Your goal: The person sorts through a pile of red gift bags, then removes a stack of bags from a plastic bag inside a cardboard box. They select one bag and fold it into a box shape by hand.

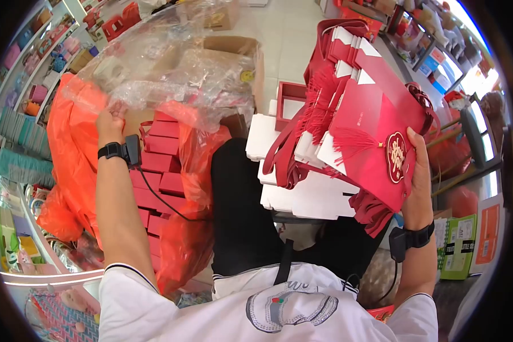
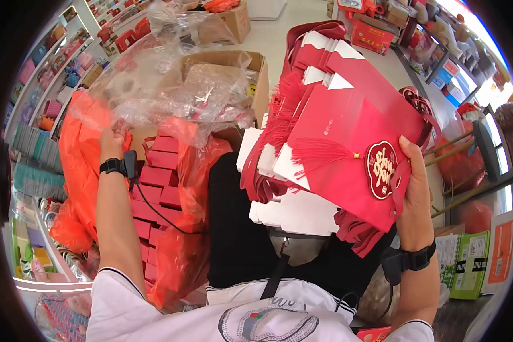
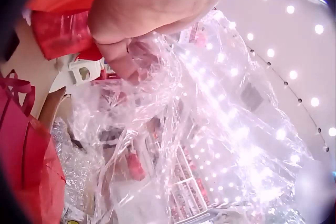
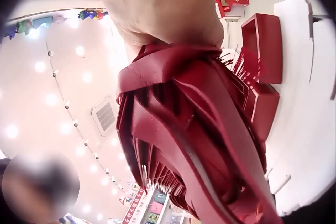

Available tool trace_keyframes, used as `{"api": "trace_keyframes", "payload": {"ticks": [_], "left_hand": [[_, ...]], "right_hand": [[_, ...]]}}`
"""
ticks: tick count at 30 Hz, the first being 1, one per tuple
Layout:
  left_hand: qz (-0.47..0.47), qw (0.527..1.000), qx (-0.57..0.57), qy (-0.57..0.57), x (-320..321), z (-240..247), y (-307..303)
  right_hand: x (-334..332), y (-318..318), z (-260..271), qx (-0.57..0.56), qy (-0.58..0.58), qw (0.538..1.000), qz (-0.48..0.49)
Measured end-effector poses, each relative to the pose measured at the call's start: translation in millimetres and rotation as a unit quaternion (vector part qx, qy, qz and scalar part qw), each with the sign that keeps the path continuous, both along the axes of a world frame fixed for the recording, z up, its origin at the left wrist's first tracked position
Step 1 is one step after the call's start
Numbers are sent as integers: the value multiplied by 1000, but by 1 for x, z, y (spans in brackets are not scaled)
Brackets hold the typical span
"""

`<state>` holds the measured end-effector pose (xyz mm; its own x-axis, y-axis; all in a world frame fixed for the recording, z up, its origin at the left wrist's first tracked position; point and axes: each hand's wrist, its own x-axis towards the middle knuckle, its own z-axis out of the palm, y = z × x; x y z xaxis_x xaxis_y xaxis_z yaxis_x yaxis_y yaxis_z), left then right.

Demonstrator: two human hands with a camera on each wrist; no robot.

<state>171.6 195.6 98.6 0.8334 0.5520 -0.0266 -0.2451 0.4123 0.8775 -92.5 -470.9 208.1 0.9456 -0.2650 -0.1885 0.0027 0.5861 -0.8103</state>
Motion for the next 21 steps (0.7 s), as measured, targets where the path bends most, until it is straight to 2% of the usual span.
{"api": "trace_keyframes", "payload": {"ticks": [2,5,8,9,11,13,14,17,19,21], "left_hand": [[2,999,-35,-41,-1,11,-35],[-65,989,-89,-97,25,1,-45],[-69,986,29,-148,68,-38,-29],[-32,986,-82,-144,63,-22,-49],[-53,987,94,-120,80,-42,-38],[-80,973,199,-80,104,-72,-17],[-98,970,217,-53,117,-85,-9],[-142,957,251,-28,108,-80,-19],[-131,973,190,22,93,-57,-48],[-77,988,48,124,80,-29,-80]], "right_hand": [[8,0,0,6,0,1000,5],[18,10,-2,42,-18,999,13],[23,14,-6,55,-17,998,17],[23,11,-8,57,-15,998,21],[22,12,-11,62,-12,998,23],[17,21,-7,58,1,998,4],[16,23,-6,56,8,998,-6],[15,20,-10,61,9,998,12],[16,17,-13,57,6,998,16],[16,14,-17,43,0,999,14]]}}
